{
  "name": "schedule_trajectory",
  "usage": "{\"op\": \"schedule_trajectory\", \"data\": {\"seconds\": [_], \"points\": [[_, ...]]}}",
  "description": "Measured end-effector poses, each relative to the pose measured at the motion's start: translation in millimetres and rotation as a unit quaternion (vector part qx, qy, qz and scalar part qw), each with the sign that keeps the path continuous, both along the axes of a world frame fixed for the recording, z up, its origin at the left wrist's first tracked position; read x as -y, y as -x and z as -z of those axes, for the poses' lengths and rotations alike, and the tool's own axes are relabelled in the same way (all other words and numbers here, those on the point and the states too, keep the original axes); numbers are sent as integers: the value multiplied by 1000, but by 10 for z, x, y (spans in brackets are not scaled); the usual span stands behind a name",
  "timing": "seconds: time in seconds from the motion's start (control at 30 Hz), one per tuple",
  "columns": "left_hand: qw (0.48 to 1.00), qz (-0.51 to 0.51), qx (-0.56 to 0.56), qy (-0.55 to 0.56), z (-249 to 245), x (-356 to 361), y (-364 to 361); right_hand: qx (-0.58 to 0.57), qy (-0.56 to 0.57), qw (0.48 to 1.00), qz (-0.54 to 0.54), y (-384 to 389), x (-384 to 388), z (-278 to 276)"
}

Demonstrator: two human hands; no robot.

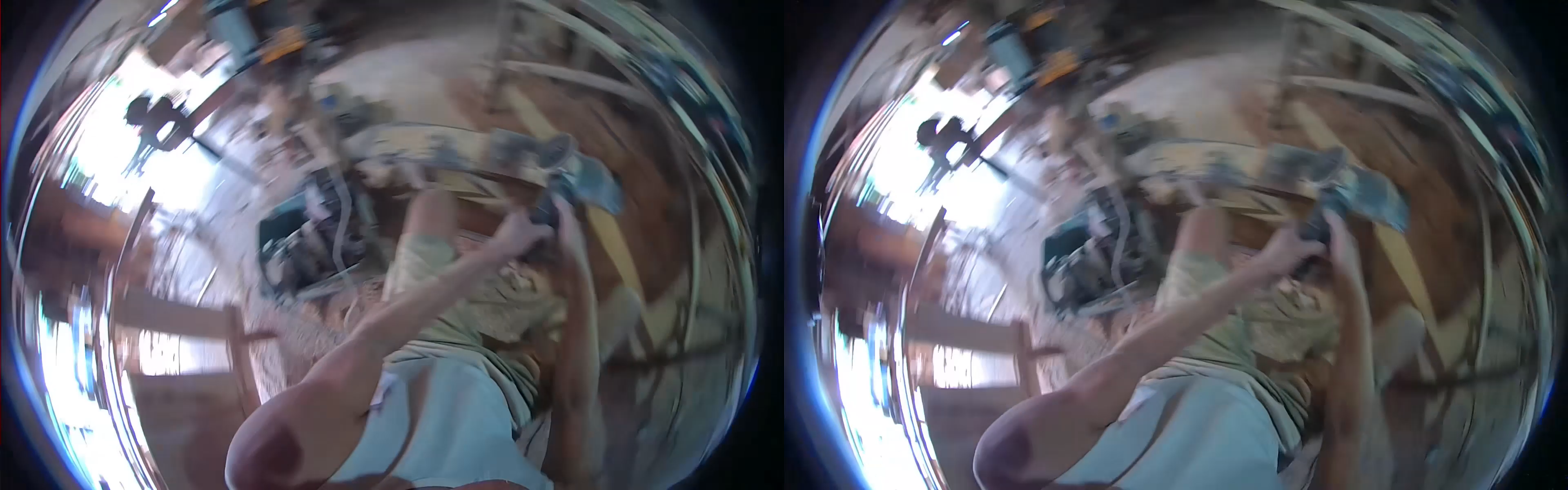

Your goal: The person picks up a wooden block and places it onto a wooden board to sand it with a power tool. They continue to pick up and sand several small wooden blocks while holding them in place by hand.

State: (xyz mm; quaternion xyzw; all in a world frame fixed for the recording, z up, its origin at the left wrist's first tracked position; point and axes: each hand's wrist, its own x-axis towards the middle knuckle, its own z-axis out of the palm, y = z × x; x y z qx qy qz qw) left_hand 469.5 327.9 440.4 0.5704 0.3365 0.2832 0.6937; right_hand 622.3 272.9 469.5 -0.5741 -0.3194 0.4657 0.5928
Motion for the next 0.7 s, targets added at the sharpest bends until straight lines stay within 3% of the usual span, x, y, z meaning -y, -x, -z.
{"op": "schedule_trajectory", "data": {"seconds": [0.03, 0.07, 0.1, 0.13, 0.17, 0.23, 0.33, 0.37, 0.4, 0.47, 0.5, 0.53, 0.57, 0.63, 0.67, 0.7], "points": [[991, -61, -104, -55, 175, -103, 14, 42, -5, 998, -43, -102, -111, 156], [956, -137, -240, -98, 15, -118, 83, 163, -8, 986, -42, -154, -28, 161], [930, -212, -275, -121, 114, -246, 154, 239, -104, 964, -58, -236, -68, 235], [900, -275, -305, -148, 208, -485, 180, 203, 12, 977, -56, -712, -262, 675], [896, -290, -306, -138, 191, -779, 315, 154, 2, 988, 10, -681, -188, 583], [886, -323, -312, -117, 212, -1181, 569, 169, -14, 986, 7, -667, -10, 223], [858, -376, -332, -110, 403, -1735, 832, 87, 122, 989, -15, -1371, -270, 670], [848, -386, -346, -111, 465, -1825, 1023, -105, 57, 984, -129, -1737, -482, 1030], [839, -381, -370, -122, 529, -1882, 1130, -286, -10, 933, -218, -1844, -351, 1119], [828, -360, -403, -152, 764, -2052, 1214, -159, -170, 949, -211, -1749, -141, 1366], [821, -353, -416, -171, 763, -2139, 1300, 26, -20, 998, -61, -999, -91, 381], [814, -337, -433, -190, 864, -2246, 1352, -23, -62, 998, 20, -690, -94, 186], [805, -323, -453, -207, 948, -2374, 1402, 65, -15, 995, 69, -457, -139, -23], [782, -267, -516, -226, 1175, -2499, 1587, 43, 18, 997, 67, -479, -105, 125], [755, -217, -574, -232, 1312, -2601, 1716, 91, 53, 993, 61, -472, -92, 156], [769, -171, -567, -240, 1570, -2660, 1219, 136, 98, 984, 64, -471, -101, 186]]}}
